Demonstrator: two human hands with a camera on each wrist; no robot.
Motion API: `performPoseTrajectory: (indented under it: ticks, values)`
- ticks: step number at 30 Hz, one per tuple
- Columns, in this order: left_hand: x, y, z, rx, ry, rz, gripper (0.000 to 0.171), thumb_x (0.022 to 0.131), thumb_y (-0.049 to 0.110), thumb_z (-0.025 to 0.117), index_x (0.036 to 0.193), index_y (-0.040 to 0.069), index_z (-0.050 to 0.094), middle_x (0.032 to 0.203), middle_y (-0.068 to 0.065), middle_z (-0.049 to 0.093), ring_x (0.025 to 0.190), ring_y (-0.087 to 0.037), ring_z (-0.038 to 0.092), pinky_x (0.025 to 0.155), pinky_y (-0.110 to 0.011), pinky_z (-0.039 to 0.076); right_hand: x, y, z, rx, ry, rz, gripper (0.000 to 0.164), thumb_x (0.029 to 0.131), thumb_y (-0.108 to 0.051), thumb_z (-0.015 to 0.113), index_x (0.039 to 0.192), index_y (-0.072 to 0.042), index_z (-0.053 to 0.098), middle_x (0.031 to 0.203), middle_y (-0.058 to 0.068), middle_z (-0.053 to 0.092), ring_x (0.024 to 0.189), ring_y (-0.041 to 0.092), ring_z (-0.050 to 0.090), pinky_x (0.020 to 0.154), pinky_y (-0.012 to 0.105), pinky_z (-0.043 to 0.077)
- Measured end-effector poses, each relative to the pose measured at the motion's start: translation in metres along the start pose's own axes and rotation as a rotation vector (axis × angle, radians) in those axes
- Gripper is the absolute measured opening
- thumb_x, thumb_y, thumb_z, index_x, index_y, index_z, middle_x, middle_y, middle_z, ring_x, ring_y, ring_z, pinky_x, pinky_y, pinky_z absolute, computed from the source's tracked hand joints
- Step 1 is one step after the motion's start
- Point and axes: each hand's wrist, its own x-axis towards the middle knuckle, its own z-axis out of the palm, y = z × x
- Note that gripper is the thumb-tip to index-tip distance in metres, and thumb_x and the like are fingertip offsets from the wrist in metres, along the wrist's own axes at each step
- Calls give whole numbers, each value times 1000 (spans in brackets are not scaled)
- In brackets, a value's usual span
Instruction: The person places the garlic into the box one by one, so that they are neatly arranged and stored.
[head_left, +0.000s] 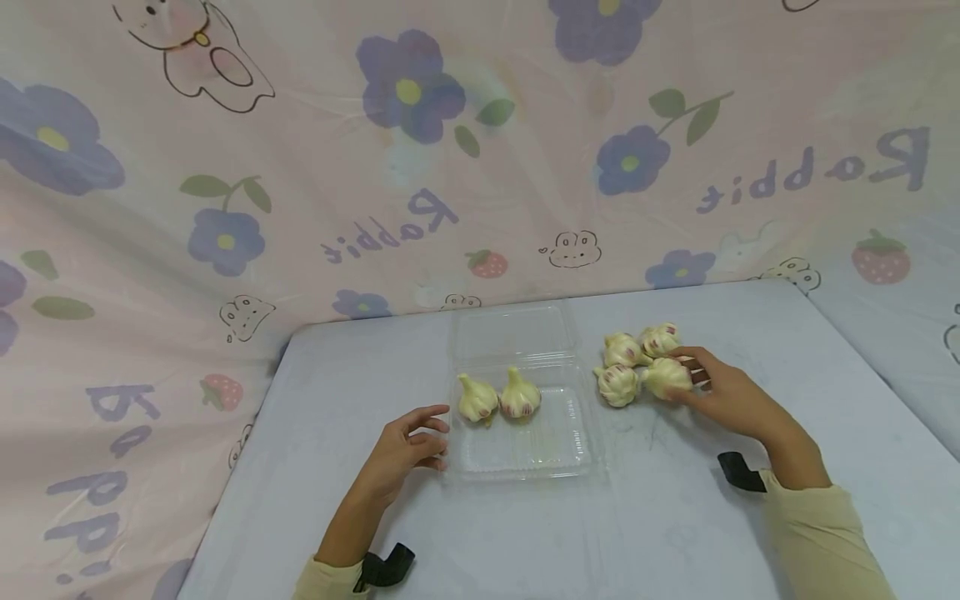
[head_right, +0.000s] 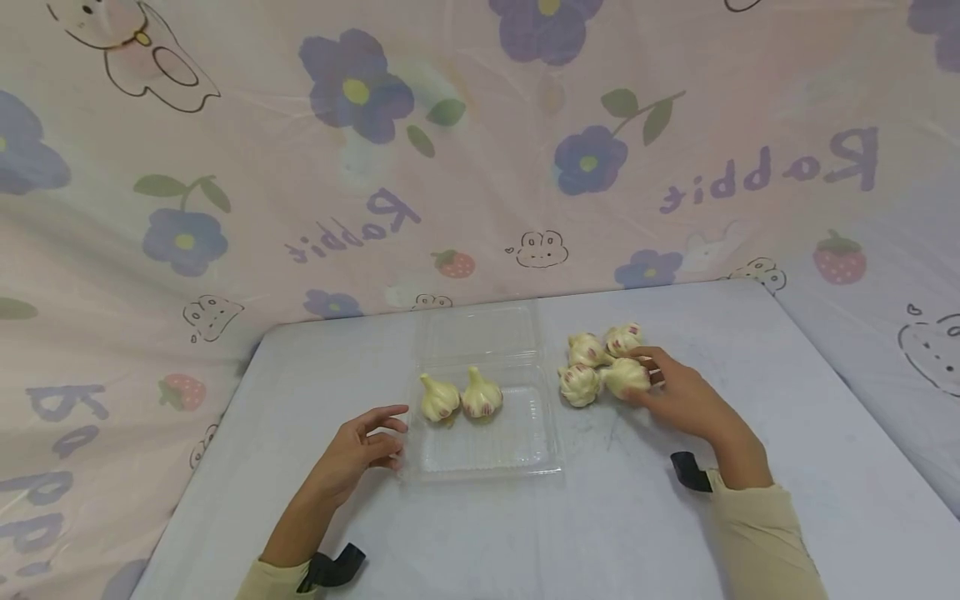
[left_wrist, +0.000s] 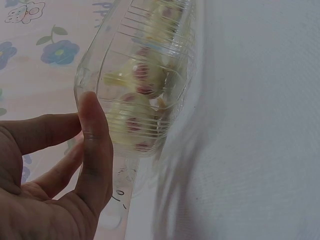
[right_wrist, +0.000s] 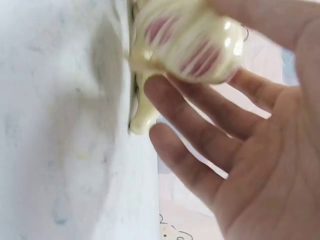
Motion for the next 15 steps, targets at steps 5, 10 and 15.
performPoseTrajectory:
  ticks: [5,10,15]
  values:
    - [1,1,0,3,15,-10,57,90,-2,64,144,-1,47,114,-12,55,79,-18,65,68,-27,61,1,4,0,31,-62,44,60,99,-43,58,146,-10,39,128,30,60,114,43,61,88,56,53]
    - [1,2,1,3,18,-12,57,90,-2,65,144,-1,47,114,-13,56,80,-18,65,69,-28,61,1,8,2,35,-104,85,62,102,-46,52,150,-8,38,135,34,54,119,48,58,89,59,52]
    - [-1,2,1,-5,21,-14,56,90,-2,65,144,-2,48,114,-14,56,79,-17,64,69,-28,61,-1,13,1,20,-58,63,63,103,-42,51,150,-3,38,139,32,52,116,47,59,87,59,53]
